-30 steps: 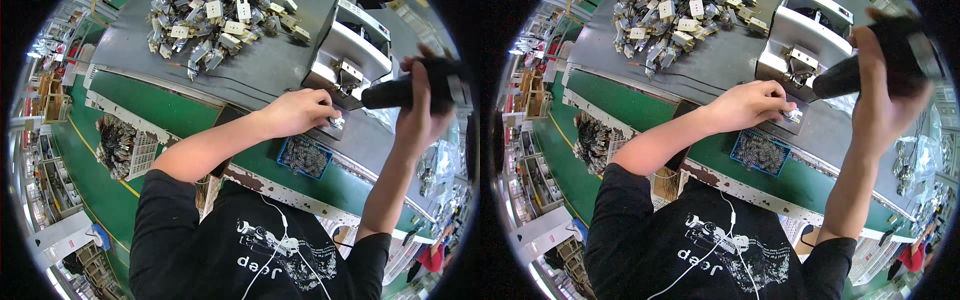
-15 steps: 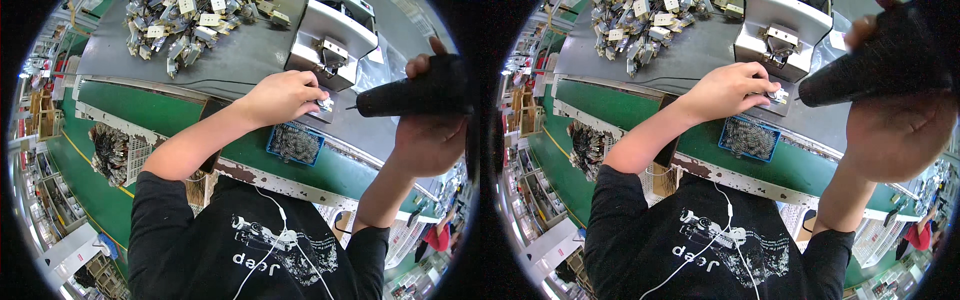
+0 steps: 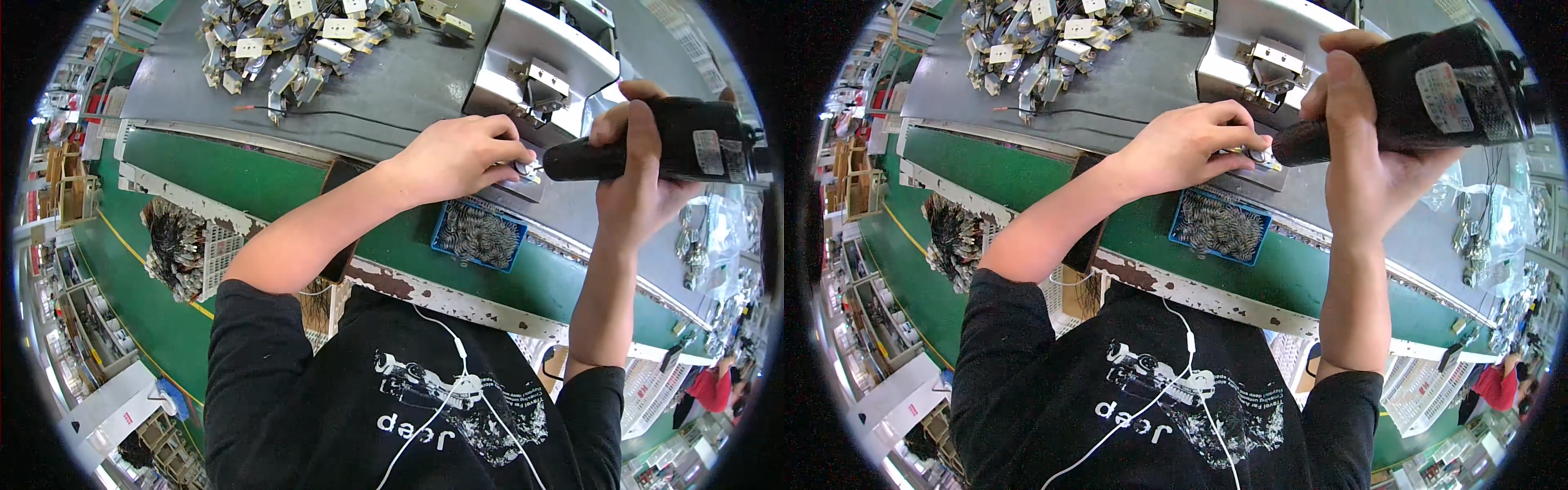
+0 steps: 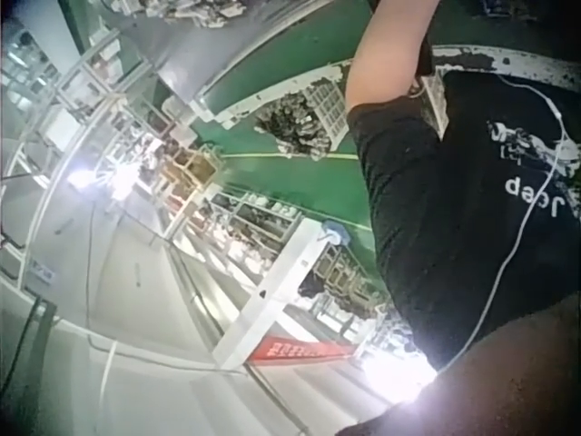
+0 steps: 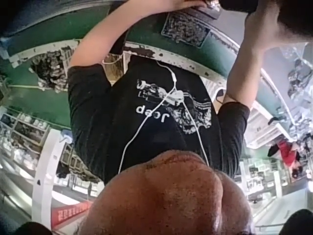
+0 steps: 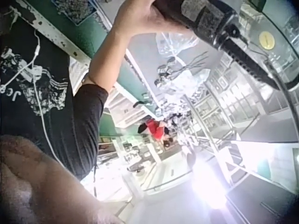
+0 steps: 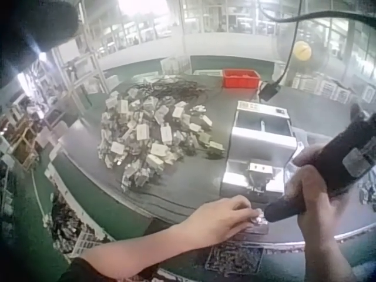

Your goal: Assembling small electronic components onto a metal base using an electric screwdriver.

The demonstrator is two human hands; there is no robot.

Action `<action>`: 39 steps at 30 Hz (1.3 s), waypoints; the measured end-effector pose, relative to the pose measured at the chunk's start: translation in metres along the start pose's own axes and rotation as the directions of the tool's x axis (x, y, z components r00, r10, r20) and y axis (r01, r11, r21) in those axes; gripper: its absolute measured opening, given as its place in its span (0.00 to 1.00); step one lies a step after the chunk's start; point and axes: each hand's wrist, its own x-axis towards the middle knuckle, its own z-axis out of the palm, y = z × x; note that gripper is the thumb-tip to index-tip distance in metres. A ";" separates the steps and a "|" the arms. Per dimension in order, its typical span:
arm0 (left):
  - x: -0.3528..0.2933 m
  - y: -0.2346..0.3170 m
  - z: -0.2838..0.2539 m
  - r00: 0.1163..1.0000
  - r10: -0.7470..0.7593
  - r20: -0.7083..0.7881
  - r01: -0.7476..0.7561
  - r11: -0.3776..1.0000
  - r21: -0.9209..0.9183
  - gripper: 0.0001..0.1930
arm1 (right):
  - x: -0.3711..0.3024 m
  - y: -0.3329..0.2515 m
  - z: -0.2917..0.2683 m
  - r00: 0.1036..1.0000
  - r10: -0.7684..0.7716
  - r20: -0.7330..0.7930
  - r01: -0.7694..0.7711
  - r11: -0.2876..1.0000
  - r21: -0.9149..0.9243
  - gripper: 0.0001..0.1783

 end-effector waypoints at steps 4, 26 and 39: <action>0.001 0.000 -0.001 1.000 0.002 0.019 -0.002 1.000 -0.014 0.13 | 0.007 0.001 0.007 0.996 -0.065 0.066 0.049 0.974 0.222 0.05; 0.000 0.000 -0.001 1.000 -0.005 0.028 0.005 1.000 -0.019 0.12 | 0.003 -0.006 0.004 0.984 -0.047 0.171 0.020 0.987 0.156 0.49; 0.000 -0.004 0.001 0.998 0.056 0.003 -0.055 0.996 -0.066 0.12 | 0.003 0.004 0.005 0.991 -0.069 0.113 0.048 0.983 0.178 0.20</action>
